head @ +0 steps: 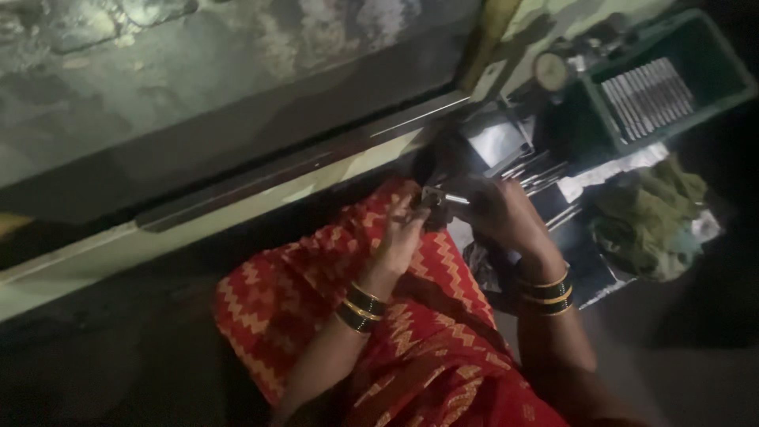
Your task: The person uses a metal rod to clean the cavities of a metal mold, then wipes the rod with a cloth. The person repeats this process for multiple cavities.
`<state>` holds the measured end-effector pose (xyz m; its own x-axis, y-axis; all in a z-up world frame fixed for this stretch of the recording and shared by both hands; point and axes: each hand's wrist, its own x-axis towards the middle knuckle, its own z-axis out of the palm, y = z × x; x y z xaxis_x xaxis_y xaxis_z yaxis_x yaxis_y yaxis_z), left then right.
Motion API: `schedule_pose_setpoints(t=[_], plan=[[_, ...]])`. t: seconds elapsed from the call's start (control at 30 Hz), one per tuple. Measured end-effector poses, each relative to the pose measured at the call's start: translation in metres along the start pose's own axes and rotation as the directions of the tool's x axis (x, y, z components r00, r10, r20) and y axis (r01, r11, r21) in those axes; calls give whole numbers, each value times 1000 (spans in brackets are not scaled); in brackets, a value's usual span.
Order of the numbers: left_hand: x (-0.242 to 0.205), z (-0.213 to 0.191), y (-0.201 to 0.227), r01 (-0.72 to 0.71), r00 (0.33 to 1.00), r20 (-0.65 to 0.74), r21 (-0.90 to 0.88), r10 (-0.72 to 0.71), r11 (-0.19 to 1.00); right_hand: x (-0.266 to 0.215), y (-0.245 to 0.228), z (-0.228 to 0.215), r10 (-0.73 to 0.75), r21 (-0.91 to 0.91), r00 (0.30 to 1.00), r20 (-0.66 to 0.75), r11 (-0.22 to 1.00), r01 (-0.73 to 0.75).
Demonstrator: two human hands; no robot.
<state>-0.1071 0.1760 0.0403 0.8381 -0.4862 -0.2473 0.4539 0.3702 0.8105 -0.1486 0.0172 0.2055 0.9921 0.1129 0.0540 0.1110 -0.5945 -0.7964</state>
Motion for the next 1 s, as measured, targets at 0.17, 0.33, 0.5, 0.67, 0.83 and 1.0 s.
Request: schedule_pose_setpoints(t=[0.17, 0.33, 0.5, 0.67, 0.83, 1.0], plan=[[-9, -27, 6, 30, 990, -126, -248, -63, 968, 13, -6, 2, -2, -235, 1000, -27, 972, -5], [-33, -30, 29, -106, 994, -37, -463, 101, 880, 14, 7, 16, 49, -152, 998, -27, 987, -53], [-39, -34, 36, 18, 991, -100, -540, -86, 841, 10, 3, 35, -132, 15, 991, -28, 991, 133], [-38, -35, 33, -17, 995, -98, -437, -28, 899, 20, -5, 39, -227, -75, 973, 37, 971, 229], [-45, -28, 49, 17, 989, -130, -343, -66, 939, 19, -4, 43, -192, -80, 980, 52, 977, 195], [-56, -15, 75, -63, 998, -22, -257, 60, 964, 26, 5, 45, -338, -27, 938, 75, 940, 340]])
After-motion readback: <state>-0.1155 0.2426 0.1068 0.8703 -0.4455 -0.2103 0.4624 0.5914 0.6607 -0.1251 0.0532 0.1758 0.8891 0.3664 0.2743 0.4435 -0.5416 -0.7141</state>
